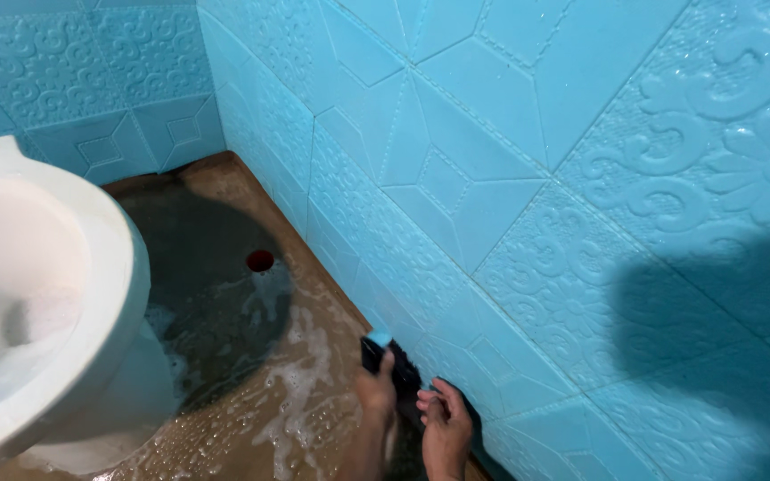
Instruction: The person scrubs the rim and exterior of a white toilet bowl using a handheld brush and soapy water. They then scrub the adjacent tiled wall and floor before rinsing the toilet with water from a large bucket using a plastic scoop.
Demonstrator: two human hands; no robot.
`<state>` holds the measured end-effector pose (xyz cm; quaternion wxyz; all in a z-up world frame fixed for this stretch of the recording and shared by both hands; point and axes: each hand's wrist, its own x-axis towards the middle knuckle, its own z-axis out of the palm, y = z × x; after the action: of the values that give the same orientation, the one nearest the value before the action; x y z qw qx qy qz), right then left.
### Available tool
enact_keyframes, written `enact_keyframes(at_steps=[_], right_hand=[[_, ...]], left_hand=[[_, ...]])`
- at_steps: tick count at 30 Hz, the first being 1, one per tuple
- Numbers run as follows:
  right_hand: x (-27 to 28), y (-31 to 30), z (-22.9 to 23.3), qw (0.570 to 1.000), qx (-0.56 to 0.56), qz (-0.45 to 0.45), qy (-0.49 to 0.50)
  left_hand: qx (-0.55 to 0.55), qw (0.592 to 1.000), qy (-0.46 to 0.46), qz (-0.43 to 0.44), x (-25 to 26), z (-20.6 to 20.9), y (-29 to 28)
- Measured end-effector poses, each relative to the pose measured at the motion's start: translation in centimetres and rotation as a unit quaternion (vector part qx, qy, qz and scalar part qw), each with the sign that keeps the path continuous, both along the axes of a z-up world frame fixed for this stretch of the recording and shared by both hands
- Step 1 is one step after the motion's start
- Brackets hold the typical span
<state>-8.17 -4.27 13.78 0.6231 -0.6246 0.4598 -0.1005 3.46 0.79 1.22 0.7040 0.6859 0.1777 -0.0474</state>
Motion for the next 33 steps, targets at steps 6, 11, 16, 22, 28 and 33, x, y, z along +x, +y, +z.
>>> enact_keyframes(at_steps=[6, 11, 16, 22, 28, 33], right_hand=[[0.2, -0.4, -1.6, 1.000, -0.011, -0.008, 0.013], [-0.5, -0.5, -4.4, 0.996, -0.034, 0.006, -0.088], [-0.5, -0.9, -5.8, 0.997, -0.024, -0.002, -0.079], [-0.1, -1.0, -4.3, 0.999, -0.031, -0.001, -0.033], [-1.0, -0.7, -4.3, 0.998, -0.030, 0.032, 0.040], [-1.4, -2.4, -5.5, 0.999, -0.032, -0.006, 0.006]], left_hand=[[-0.105, 0.994, -0.009, 0.038, 8.2, 1.0, 1.2], [-0.084, 0.996, 0.000, 0.022, 3.0, -2.4, 0.1], [-0.106, 0.994, -0.019, 0.033, 2.5, -2.3, 0.1], [-0.094, 0.993, -0.053, 0.055, 4.4, 1.2, -0.1], [-0.087, 0.995, 0.039, 0.005, -1.8, -1.8, -0.8], [-0.049, 0.998, -0.008, 0.034, 2.1, -2.4, -0.6]])
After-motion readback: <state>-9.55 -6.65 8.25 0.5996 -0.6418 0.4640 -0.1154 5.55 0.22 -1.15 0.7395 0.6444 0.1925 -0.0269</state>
